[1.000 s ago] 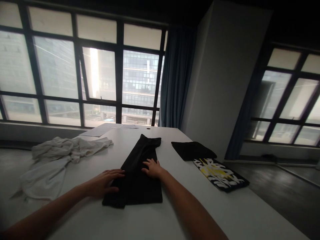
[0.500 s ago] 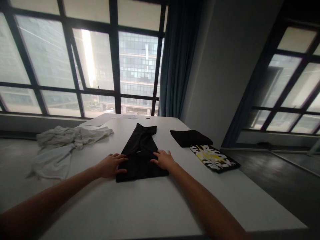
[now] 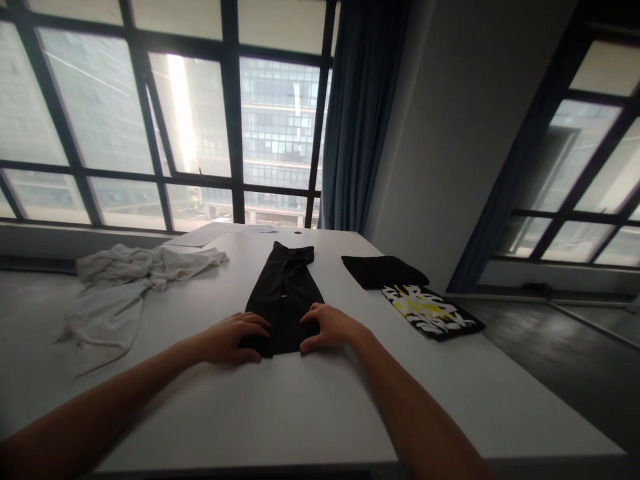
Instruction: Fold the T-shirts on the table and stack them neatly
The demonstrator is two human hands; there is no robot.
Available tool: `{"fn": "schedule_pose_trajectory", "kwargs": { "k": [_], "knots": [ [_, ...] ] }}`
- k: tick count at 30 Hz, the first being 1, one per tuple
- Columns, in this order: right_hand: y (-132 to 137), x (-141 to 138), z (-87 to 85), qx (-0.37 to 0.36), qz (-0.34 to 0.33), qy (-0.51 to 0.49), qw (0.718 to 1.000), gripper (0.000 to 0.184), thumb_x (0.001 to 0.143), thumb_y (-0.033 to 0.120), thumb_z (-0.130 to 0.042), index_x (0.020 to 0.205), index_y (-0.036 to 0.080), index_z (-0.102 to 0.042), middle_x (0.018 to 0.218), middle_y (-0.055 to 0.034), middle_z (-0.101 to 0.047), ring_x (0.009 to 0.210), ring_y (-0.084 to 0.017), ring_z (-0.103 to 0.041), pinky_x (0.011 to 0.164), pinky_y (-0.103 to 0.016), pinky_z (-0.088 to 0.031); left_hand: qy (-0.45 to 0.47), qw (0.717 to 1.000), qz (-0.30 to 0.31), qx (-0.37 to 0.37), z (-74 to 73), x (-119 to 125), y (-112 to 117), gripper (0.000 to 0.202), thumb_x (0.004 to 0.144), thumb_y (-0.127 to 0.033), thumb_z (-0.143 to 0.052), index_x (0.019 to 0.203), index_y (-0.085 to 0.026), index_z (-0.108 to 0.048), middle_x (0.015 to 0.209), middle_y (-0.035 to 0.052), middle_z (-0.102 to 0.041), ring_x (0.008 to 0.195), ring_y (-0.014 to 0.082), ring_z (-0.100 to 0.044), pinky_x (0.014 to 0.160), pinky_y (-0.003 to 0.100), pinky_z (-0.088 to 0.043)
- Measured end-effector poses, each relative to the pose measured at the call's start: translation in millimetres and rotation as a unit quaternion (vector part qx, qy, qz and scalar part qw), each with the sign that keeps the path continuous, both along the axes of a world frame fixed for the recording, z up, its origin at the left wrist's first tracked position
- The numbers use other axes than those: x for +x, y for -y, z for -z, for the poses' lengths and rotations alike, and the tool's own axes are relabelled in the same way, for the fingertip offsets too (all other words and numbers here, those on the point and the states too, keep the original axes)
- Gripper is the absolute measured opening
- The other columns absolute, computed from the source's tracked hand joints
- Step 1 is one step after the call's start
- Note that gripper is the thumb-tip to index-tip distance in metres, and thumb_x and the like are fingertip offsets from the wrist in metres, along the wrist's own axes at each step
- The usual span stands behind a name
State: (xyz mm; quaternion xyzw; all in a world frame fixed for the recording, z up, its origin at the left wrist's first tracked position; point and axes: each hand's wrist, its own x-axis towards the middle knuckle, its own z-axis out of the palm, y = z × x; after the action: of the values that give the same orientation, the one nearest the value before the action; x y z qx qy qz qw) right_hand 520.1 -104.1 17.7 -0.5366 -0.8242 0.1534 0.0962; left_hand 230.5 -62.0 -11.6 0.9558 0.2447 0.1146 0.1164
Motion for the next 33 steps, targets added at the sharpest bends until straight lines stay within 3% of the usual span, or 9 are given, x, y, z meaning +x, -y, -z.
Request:
{"fn": "schedule_pose_trajectory", "kwargs": {
  "k": [2,6,11,14,18,21,25,30,33],
  "knots": [
    [0,-4,0.9,0.002,-0.008,0.004,1.000,0.051,0.069,0.046,-0.079,0.113,0.021,-0.074,0.117,-0.0082,-0.065,0.099,-0.024,-0.064,0.087,-0.033,-0.050,0.025,0.999,-0.003,0.023,1.3,5,1,0.026,0.088,-0.040,-0.062,0.106,-0.025,-0.073,0.118,0.0052,-0.069,0.109,0.0242,-0.062,0.096,0.036,-0.047],
    [1,-12,1.1,0.062,-0.005,-0.013,0.998,0.020,0.082,0.028,-0.064,0.095,0.017,-0.075,0.095,-0.0072,-0.071,0.082,-0.020,-0.064,0.076,-0.030,-0.048,0.131,0.991,-0.027,0.025,-0.6,13,5,0.020,0.091,-0.031,-0.055,0.094,-0.021,-0.072,0.097,0.0045,-0.071,0.090,0.0184,-0.064,0.083,0.030,-0.050],
    [5,-14,-4.4,0.050,-0.002,-0.128,0.991,0.030,0.085,0.043,-0.063,0.094,0.016,-0.072,0.075,-0.0026,-0.069,0.066,-0.016,-0.060,0.062,-0.027,-0.046,0.268,0.962,-0.052,-0.006,-11.9,17,16,0.031,0.096,-0.038,-0.048,0.088,-0.018,-0.069,0.086,0.0048,-0.069,0.076,0.0154,-0.062,0.073,0.027,-0.049],
    [2,-11,-2.3,0.001,-0.020,-0.141,0.990,0.040,0.085,0.054,-0.062,0.094,0.017,-0.074,0.080,-0.0039,-0.072,0.071,-0.017,-0.064,0.065,-0.029,-0.049,0.210,0.978,0.006,-0.022,-13.2,16,17,0.034,0.098,-0.041,-0.046,0.099,-0.020,-0.071,0.097,0.0057,-0.073,0.089,0.0178,-0.065,0.083,0.029,-0.050],
    [-14,-2,15.5,0.090,0.019,-0.121,0.988,0.043,0.087,0.055,-0.059,0.111,0.021,-0.072,0.117,-0.0087,-0.070,0.104,-0.024,-0.065,0.093,-0.038,-0.050,0.114,0.993,-0.007,0.003,1.3,9,-3,0.039,0.098,-0.047,-0.044,0.118,-0.024,-0.068,0.122,0.0063,-0.069,0.115,0.0218,-0.061,0.102,0.036,-0.044],
    [-26,5,31.4,0.076,0.034,-0.050,0.995,0.056,0.083,0.054,-0.066,0.129,0.023,-0.064,0.145,-0.0110,-0.051,0.131,-0.030,-0.050,0.111,-0.044,-0.038,0.022,0.998,-0.065,0.009,19.6,3,-21,0.059,0.093,-0.058,-0.047,0.141,-0.023,-0.051,0.152,0.0091,-0.045,0.141,0.0274,-0.039,0.116,0.045,-0.028],
    [-27,10,35.9,0.034,0.040,-0.001,0.999,0.068,0.076,0.060,-0.070,0.134,0.023,-0.061,0.150,-0.0123,-0.045,0.134,-0.034,-0.047,0.114,-0.047,-0.034,-0.063,0.993,-0.095,-0.006,28.4,-5,-26,0.067,0.094,-0.064,-0.038,0.150,-0.027,-0.036,0.162,0.0064,-0.026,0.148,0.0273,-0.024,0.120,0.051,-0.015],
    [-18,-2,28.8,0.041,-0.054,-0.085,0.994,0.057,0.077,0.063,-0.068,0.118,0.024,-0.071,0.135,-0.0084,-0.059,0.121,-0.028,-0.058,0.107,-0.038,-0.042,-0.076,0.992,-0.098,-0.009,4.8,-21,-30,0.056,0.084,-0.068,-0.051,0.121,-0.029,-0.067,0.127,0.0051,-0.068,0.114,0.0283,-0.063,0.102,0.042,-0.044],
    [-18,-13,30.6,0.084,-0.020,-0.079,0.993,0.053,0.089,0.060,-0.055,0.126,0.024,-0.067,0.140,-0.0082,-0.056,0.128,-0.026,-0.052,0.111,-0.038,-0.037,-0.022,0.993,-0.114,0.013,-1.2,-21,-43,0.049,0.093,-0.061,-0.041,0.112,-0.026,-0.070,0.114,0.0046,-0.072,0.105,0.0253,-0.066,0.096,0.038,-0.048]
  ]
}}
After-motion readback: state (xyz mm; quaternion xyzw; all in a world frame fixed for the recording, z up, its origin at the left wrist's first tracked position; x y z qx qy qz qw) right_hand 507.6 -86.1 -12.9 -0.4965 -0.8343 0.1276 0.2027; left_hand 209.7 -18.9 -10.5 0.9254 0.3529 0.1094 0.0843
